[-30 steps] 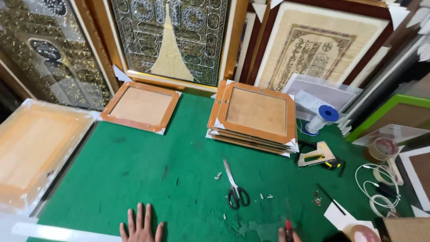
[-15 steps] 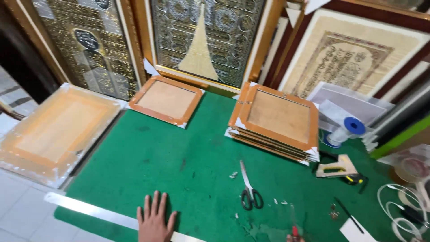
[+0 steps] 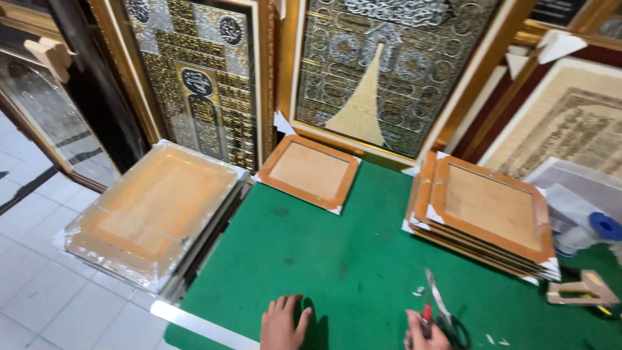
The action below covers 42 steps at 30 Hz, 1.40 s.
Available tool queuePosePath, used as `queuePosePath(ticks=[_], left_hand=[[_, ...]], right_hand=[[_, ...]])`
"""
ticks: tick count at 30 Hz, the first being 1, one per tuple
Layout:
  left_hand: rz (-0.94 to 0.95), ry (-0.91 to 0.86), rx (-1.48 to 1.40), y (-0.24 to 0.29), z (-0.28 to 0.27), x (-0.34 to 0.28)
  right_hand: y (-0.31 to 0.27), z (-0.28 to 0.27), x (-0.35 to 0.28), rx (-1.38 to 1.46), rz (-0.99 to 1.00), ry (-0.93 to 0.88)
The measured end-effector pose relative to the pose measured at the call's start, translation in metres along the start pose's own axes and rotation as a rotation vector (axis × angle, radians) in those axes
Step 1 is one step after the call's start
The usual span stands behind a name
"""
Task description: Attaching hanging hardware to the back of wooden picture frames using a manual screwdriver.
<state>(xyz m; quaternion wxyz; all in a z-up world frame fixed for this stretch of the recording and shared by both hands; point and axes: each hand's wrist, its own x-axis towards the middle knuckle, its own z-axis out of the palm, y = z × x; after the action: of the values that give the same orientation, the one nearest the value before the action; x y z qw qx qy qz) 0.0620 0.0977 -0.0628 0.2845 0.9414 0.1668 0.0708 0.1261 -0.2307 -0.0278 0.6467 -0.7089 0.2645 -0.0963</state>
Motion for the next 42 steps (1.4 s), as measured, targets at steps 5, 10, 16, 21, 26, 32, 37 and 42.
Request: queuePosePath(ticks=[5, 10, 16, 21, 26, 32, 37, 42], left_hand=[[-0.004, 0.093, 0.050, -0.065, -0.046, 0.061], [0.048, 0.217, 0.075, -0.097, -0.082, 0.171], [0.069, 0.349, -0.141, -0.090, -0.090, 0.353], [-0.204, 0.011, -0.347, -0.059, -0.096, 0.449], [-0.138, 0.152, -0.077, -0.081, -0.035, 0.465], [-0.113, 0.226, 0.051, -0.092, -0.017, 0.453], [-0.168, 0.058, 0.262, -0.071, -0.054, 0.382], [-0.037, 0.041, 0.238, -0.079, -0.066, 0.283]], right_hand=[[-0.024, 0.120, 0.009, -0.041, -0.101, -0.186], [-0.078, 0.203, 0.031, -0.182, -0.078, -0.205], [-0.129, 0.300, 0.095, -0.388, -0.158, -0.151], [-0.142, 0.372, 0.136, -0.262, -0.098, -0.139], [-0.137, 0.398, 0.142, -0.254, -0.050, -0.166], [-0.115, 0.385, 0.145, -0.311, -0.056, -0.251], [-0.094, 0.342, 0.134, -0.471, -0.138, -0.323], [-0.075, 0.269, 0.072, -0.453, -0.028, -0.295]])
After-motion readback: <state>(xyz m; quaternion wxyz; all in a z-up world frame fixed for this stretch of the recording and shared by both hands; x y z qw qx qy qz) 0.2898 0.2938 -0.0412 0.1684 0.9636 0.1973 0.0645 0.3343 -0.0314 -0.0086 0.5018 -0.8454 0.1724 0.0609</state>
